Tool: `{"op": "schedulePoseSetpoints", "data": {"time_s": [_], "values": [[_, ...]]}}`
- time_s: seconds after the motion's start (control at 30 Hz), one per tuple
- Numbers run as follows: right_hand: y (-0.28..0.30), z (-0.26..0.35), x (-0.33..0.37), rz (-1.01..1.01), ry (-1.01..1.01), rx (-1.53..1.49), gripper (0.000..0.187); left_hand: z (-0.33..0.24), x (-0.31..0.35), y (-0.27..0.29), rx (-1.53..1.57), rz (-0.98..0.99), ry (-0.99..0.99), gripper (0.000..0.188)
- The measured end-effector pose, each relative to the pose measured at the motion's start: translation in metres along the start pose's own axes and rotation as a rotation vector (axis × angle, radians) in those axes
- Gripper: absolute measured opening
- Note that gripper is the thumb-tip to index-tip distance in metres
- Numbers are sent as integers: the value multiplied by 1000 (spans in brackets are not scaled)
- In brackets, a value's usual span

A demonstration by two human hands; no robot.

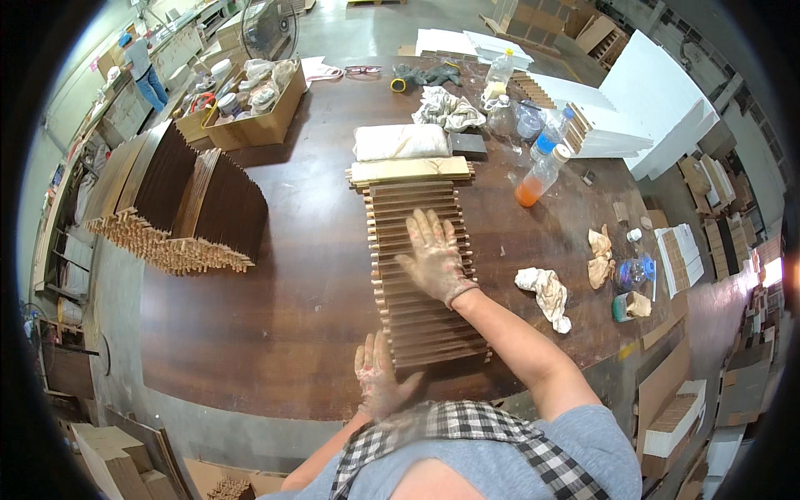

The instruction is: The person wipes a stack of wooden slats with a cloth, then separates individual slats and wipes each one individually. The person places the wiped slats into a separate pile on the left side of the table.

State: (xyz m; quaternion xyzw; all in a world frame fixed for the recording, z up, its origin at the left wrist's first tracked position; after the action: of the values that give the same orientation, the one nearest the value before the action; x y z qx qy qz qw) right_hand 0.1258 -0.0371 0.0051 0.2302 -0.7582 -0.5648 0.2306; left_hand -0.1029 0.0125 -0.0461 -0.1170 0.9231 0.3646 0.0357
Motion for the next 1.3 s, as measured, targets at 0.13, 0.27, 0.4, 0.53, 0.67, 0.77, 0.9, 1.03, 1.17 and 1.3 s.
{"op": "schedulePoseSetpoints", "data": {"time_s": [0.13,0.27,0.4,0.53,0.67,0.77,0.9,1.03,1.17,1.3], "values": [[-30,-6,-27,23,-21,23,79,-1,0,-1,-7,3,-10,113],[-27,-8,-31,23,-3,-10,79,-1,0,-3,-30,-10,-49,114],[8,1,-10,-7,-5,-14,80,4,2,-1,-37,-26,-53,113],[-26,3,5,23,10,-27,81,2,2,-3,-40,-36,-81,112],[-27,-2,13,-76,4,-155,76,2,0,-6,-30,-33,-52,109],[-1,3,48,-286,-32,-208,75,12,3,-8,-64,-59,-74,109],[-35,2,71,-67,8,-221,75,5,-1,-15,-45,-83,-118,108],[-34,-52,105,-484,-193,-585,63,9,2,-18,-45,-57,-123,107],[-23,-180,215,-702,-500,-743,45,13,5,-10,-44,-58,-113,108],[-69,-339,335,-675,-860,-251,42,18,7,-10,-96,-29,-114,108]]}}
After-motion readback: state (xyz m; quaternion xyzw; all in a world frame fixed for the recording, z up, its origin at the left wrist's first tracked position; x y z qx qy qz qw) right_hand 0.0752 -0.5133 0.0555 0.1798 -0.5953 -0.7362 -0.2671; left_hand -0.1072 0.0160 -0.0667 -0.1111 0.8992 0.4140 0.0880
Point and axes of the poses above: each hand's wrist, its own x-axis away from the middle knuckle, its own y-axis out of the back of the hand, z = x × y, the point moved 8 cm from there along -x, towards the middle knuckle, and after that the axes turned 11 degrees about x, right-handed, at the moved point
